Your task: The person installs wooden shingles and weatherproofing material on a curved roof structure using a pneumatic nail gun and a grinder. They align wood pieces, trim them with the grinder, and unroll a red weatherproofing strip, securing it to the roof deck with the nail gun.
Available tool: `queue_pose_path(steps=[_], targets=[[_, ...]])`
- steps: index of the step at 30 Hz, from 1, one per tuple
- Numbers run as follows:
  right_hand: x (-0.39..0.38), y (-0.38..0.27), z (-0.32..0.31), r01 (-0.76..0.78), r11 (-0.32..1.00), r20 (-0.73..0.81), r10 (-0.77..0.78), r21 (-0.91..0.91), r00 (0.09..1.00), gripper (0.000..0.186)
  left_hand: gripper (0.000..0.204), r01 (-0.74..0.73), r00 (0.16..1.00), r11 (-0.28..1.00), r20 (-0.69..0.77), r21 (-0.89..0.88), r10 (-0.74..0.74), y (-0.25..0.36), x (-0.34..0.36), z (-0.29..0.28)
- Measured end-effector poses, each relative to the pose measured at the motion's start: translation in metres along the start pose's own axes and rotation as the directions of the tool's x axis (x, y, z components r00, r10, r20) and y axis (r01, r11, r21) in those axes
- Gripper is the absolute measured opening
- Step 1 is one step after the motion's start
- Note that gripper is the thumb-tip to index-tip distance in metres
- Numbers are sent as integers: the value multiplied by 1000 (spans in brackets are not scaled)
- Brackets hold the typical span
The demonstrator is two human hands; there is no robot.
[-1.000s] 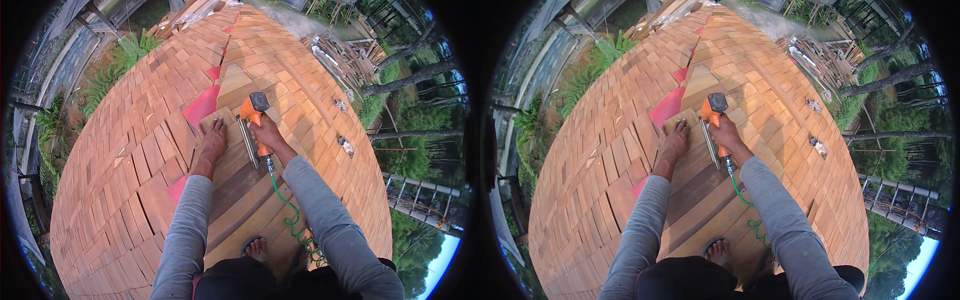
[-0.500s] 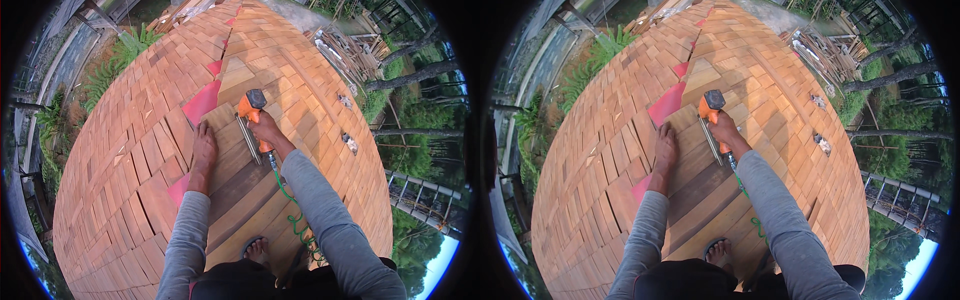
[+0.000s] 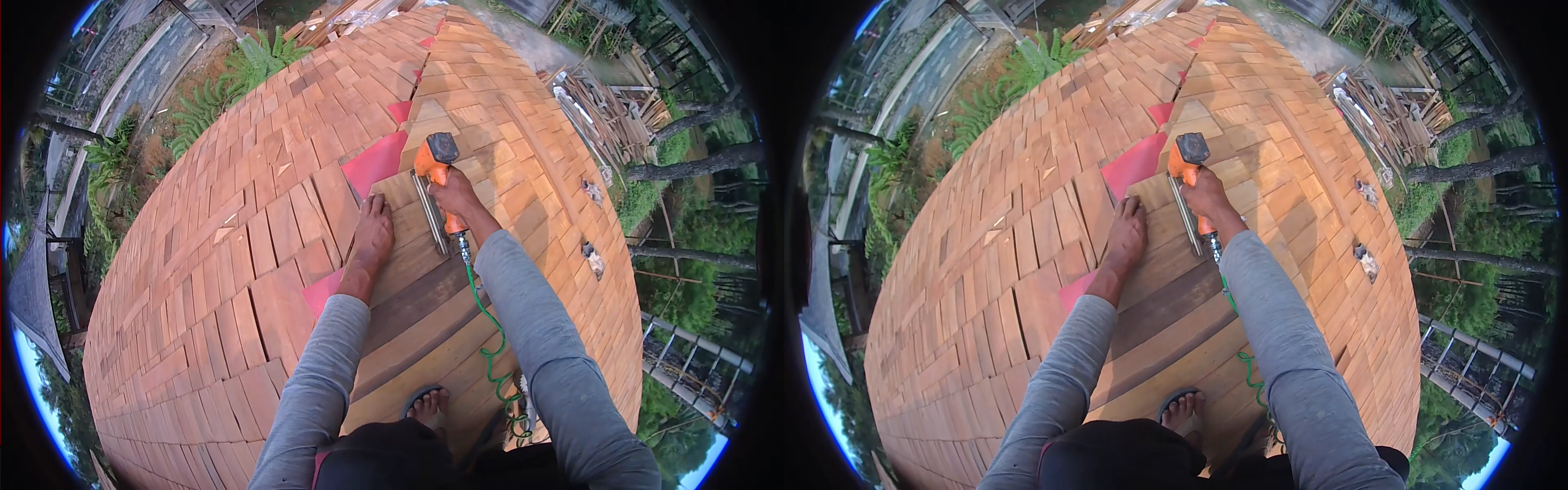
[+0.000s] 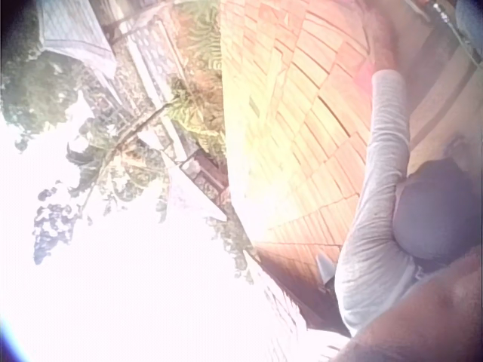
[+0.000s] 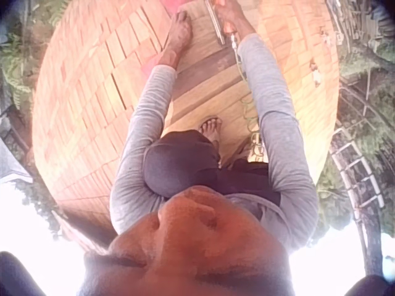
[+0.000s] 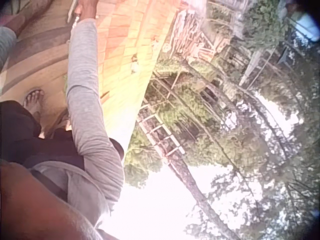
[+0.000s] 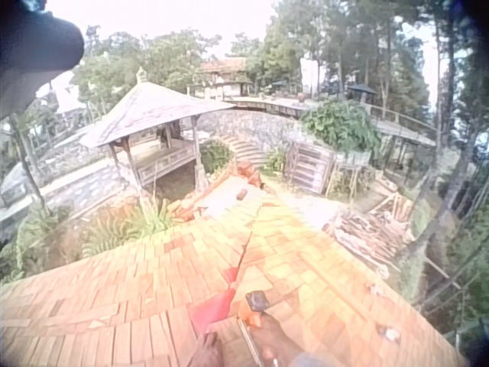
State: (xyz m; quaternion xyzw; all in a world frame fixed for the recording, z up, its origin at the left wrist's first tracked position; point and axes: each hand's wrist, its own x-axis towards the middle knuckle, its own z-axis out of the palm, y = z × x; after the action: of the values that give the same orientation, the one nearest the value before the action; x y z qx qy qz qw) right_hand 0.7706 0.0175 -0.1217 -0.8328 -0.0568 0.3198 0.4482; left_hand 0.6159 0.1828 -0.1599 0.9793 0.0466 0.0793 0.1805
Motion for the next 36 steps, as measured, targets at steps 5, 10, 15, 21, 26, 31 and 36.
queue_pose_path(steps=[5, 10, 15, 21, 26, 31, 36], targets=[[7, 3, 6, 60, 996, 10, -59, -69, 998, 45, 33, 1, 998, 997, 56, 75, -5, 2, -4, -5], [-19, 13, 19, 73, 996, 62, -71, -40, 996, 44, 46, 83, 981, 992, 170, 93, -98, 28, -65, -12], [-50, 21, 17, 10, 981, 102, -31, 194, 994, 40, 69, 116, 926, 991, 353, 66, -132, 97, -158, -37], [-59, -24, 35, 78, 987, 174, -103, 141, 979, 43, 59, 34, 962, 999, 270, 18, -38, 97, -165, -41], [-61, -42, 52, 250, 959, 52, -245, -132, 968, 47, 24, 108, 945, 992, 317, -69, -81, 110, -164, -56], [-76, -40, 56, 146, 980, 44, -142, -136, 989, 43, 22, -62, 976, 995, 203, -76, 76, 114, -172, -39], [-111, -46, 64, 128, 979, 3, -130, -160, 992, 35, 31, -147, 950, 989, 275, -33, 150, 109, -176, -41]])
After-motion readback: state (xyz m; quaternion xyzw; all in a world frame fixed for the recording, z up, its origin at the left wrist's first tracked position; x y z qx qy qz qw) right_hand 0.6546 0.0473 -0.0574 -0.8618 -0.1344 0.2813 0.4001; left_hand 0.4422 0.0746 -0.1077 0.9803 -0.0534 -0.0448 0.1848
